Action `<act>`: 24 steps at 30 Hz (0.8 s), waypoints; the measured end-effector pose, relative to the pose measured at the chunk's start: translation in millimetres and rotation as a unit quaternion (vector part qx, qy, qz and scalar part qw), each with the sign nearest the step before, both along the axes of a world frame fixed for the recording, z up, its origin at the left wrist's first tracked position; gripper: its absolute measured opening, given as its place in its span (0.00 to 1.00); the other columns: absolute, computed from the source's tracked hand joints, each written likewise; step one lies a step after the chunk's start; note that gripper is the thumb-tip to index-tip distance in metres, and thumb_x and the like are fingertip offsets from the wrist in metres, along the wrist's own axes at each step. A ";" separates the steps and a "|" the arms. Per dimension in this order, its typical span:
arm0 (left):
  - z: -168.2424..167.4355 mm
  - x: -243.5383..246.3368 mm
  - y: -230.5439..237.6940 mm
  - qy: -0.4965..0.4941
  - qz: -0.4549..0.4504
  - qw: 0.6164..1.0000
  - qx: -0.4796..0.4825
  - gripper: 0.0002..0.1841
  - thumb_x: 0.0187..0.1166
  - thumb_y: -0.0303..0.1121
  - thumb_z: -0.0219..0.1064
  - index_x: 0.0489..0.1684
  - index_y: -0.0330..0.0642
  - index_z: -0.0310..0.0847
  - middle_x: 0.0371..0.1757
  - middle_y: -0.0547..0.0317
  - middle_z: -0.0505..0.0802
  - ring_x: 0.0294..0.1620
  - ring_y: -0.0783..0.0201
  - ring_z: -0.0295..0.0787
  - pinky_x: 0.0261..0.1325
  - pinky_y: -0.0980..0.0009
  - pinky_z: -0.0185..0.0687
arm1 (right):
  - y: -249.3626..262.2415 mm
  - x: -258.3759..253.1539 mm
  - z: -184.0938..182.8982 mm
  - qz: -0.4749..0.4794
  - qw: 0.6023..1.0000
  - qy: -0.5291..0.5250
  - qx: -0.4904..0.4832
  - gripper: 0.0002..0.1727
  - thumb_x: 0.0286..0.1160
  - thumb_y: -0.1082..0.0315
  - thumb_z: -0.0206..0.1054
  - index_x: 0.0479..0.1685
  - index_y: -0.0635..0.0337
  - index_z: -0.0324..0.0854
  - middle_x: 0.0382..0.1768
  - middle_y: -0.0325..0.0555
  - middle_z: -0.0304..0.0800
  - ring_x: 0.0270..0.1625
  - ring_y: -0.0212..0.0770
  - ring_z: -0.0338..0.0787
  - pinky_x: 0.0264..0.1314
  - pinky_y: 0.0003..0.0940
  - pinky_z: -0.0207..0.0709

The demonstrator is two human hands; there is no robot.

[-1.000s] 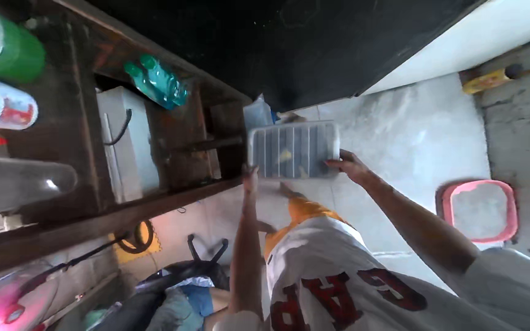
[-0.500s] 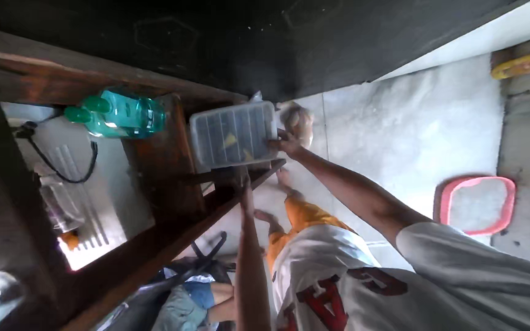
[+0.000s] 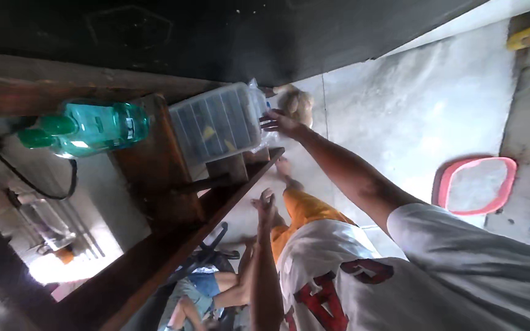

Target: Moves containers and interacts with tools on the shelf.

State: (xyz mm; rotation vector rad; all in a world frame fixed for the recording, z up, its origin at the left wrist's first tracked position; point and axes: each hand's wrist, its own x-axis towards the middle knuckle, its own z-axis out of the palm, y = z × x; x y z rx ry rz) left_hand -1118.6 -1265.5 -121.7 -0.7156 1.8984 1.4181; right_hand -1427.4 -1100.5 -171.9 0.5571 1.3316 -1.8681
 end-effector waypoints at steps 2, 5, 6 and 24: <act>4.4 16.6 2.3 0.002 0.001 1.000 -0.007 0.23 0.87 0.32 0.61 0.78 0.30 0.73 0.71 0.38 0.87 0.70 0.53 0.87 0.74 0.60 0.82 | 10.2 5.2 -46.8 -0.040 0.987 -0.021 0.154 0.29 0.85 0.48 0.65 0.74 0.61 0.76 0.59 0.52 0.90 0.54 0.45 0.93 0.57 0.43 0.89; 18.1 38.7 4.6 -0.021 0.033 0.999 -0.002 0.24 0.87 0.31 0.61 0.79 0.28 0.72 0.73 0.38 0.86 0.72 0.53 0.85 0.77 0.59 0.79 | 19.5 7.5 -88.5 0.047 0.940 -0.007 0.337 0.42 0.72 0.41 0.74 0.79 0.63 0.73 0.64 0.61 0.88 0.68 0.56 0.86 0.73 0.57 0.77; 22.0 46.6 4.6 -0.044 0.049 0.998 0.000 0.24 0.88 0.32 0.61 0.80 0.30 0.71 0.73 0.39 0.86 0.72 0.53 0.86 0.76 0.59 0.80 | 19.7 7.3 -98.6 0.058 0.938 -0.013 0.341 0.45 0.71 0.41 0.75 0.81 0.64 0.71 0.67 0.62 0.86 0.71 0.58 0.84 0.76 0.59 0.75; 31.6 204.5 7.8 -0.236 0.139 0.960 -0.050 0.23 0.92 0.38 0.56 0.80 0.36 0.72 0.70 0.40 0.87 0.65 0.51 0.89 0.67 0.51 0.85 | 3.1 19.8 -162.4 0.150 0.952 -0.014 0.266 0.45 0.56 0.43 0.85 0.72 0.62 0.75 0.61 0.57 0.86 0.58 0.50 0.88 0.59 0.52 0.83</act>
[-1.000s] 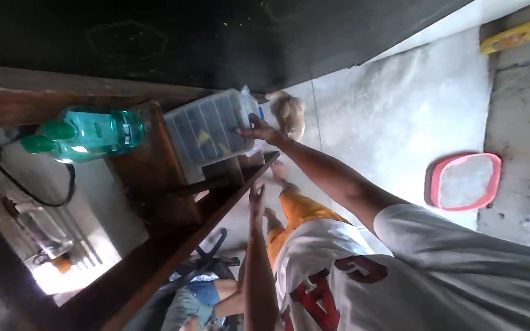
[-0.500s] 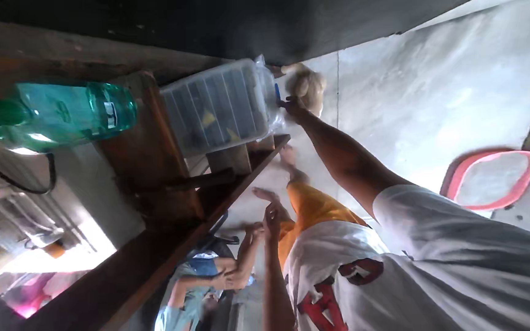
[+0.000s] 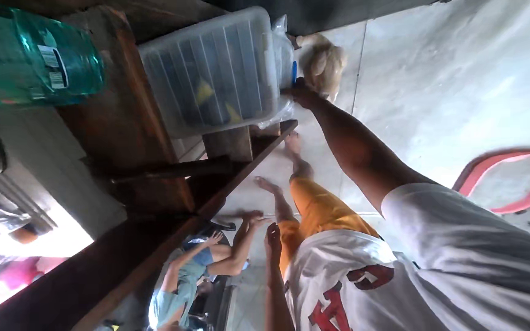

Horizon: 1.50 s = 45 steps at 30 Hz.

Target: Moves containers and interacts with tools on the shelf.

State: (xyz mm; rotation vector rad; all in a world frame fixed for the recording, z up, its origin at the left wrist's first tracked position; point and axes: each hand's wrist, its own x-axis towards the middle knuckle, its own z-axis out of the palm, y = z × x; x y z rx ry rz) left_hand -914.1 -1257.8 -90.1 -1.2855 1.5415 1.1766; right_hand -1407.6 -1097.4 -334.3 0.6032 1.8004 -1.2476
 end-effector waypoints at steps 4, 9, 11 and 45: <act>22.0 -37.6 -1.4 0.058 -0.004 0.998 0.004 0.22 0.91 0.33 0.56 0.79 0.33 0.72 0.70 0.39 0.87 0.64 0.51 0.89 0.66 0.54 0.86 | 21.1 27.3 -6.8 -0.078 0.996 -0.001 -0.040 0.46 0.51 0.52 0.89 0.74 0.60 0.74 0.62 0.55 0.87 0.58 0.48 0.90 0.58 0.48 0.88; 32.6 -56.1 -10.8 0.091 -0.024 0.995 0.017 0.22 0.91 0.31 0.55 0.80 0.30 0.71 0.72 0.37 0.86 0.68 0.51 0.87 0.72 0.56 0.83 | 69.4 64.7 28.2 -0.128 0.986 0.063 -0.083 0.44 0.52 0.58 0.89 0.75 0.57 0.76 0.59 0.51 0.90 0.54 0.44 0.93 0.52 0.45 0.91; 22.9 -40.5 -14.5 0.099 -0.047 0.994 0.022 0.22 0.92 0.33 0.54 0.81 0.33 0.71 0.72 0.40 0.86 0.68 0.53 0.88 0.72 0.57 0.83 | 90.0 81.2 54.6 -0.132 0.987 0.069 -0.052 0.40 0.54 0.57 0.88 0.71 0.61 0.77 0.54 0.52 0.91 0.50 0.44 0.93 0.52 0.44 0.90; 75.3 275.8 -249.4 0.342 0.311 0.884 -0.064 0.37 0.85 0.55 0.63 0.86 0.38 0.63 0.74 0.37 0.83 0.73 0.48 0.82 0.75 0.48 0.78 | -145.6 481.1 413.9 0.369 0.914 0.155 0.062 0.40 0.50 0.53 0.92 0.63 0.67 0.83 0.49 0.62 0.93 0.49 0.58 0.93 0.59 0.62 0.84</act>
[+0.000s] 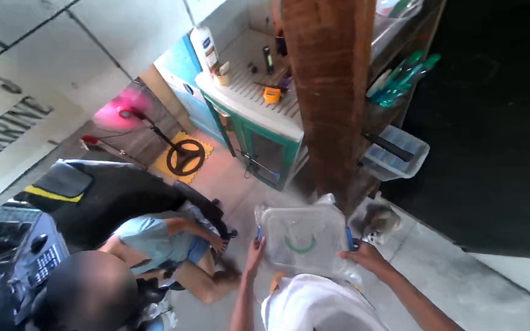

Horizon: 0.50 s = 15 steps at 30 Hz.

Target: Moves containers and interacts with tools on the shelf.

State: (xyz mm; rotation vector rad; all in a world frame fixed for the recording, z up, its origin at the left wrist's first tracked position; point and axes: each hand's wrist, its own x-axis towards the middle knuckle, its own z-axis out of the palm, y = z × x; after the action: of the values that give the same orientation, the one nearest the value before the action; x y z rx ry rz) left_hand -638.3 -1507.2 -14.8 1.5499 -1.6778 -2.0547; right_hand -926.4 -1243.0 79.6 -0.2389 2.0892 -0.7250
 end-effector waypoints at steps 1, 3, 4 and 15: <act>-1.2 14.6 -5.9 -0.005 0.019 1.000 -0.004 0.40 0.82 0.55 0.67 0.87 0.37 0.61 0.74 0.35 0.83 0.73 0.48 0.82 0.75 0.48 0.79 | -19.9 0.5 2.7 0.026 1.000 -0.005 -0.010 0.40 0.50 0.53 0.91 0.62 0.67 0.83 0.49 0.61 0.93 0.49 0.57 0.93 0.59 0.61 0.85; 1.9 41.6 -12.4 -0.008 0.049 0.999 0.014 0.43 0.79 0.56 0.70 0.88 0.39 0.58 0.76 0.36 0.81 0.75 0.48 0.81 0.77 0.47 0.78 | -55.7 -0.6 9.1 0.065 0.997 -0.027 -0.034 0.38 0.51 0.55 0.91 0.62 0.66 0.83 0.49 0.59 0.93 0.50 0.55 0.94 0.60 0.58 0.87; 6.2 52.2 -12.8 -0.009 0.069 0.997 0.036 0.42 0.79 0.57 0.69 0.87 0.39 0.62 0.75 0.38 0.82 0.74 0.49 0.82 0.76 0.48 0.79 | -72.3 -1.8 12.9 0.082 0.995 -0.038 -0.040 0.37 0.52 0.55 0.90 0.62 0.66 0.83 0.50 0.59 0.93 0.50 0.54 0.94 0.60 0.57 0.87; 66.3 60.3 -32.4 0.120 0.299 0.945 0.058 0.37 0.78 0.43 0.71 0.83 0.34 0.62 0.65 0.39 0.89 0.62 0.51 0.90 0.64 0.50 0.88 | -244.9 -66.6 50.6 0.308 0.947 -0.031 -0.080 0.41 0.52 0.47 0.88 0.65 0.62 0.82 0.50 0.57 0.93 0.50 0.53 0.93 0.61 0.59 0.84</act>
State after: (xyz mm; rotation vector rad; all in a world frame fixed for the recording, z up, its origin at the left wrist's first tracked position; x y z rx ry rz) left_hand -578.0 -1539.6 51.4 1.5148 -0.8668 -1.9236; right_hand -993.1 -1487.9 130.2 -0.9013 1.7469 -0.5026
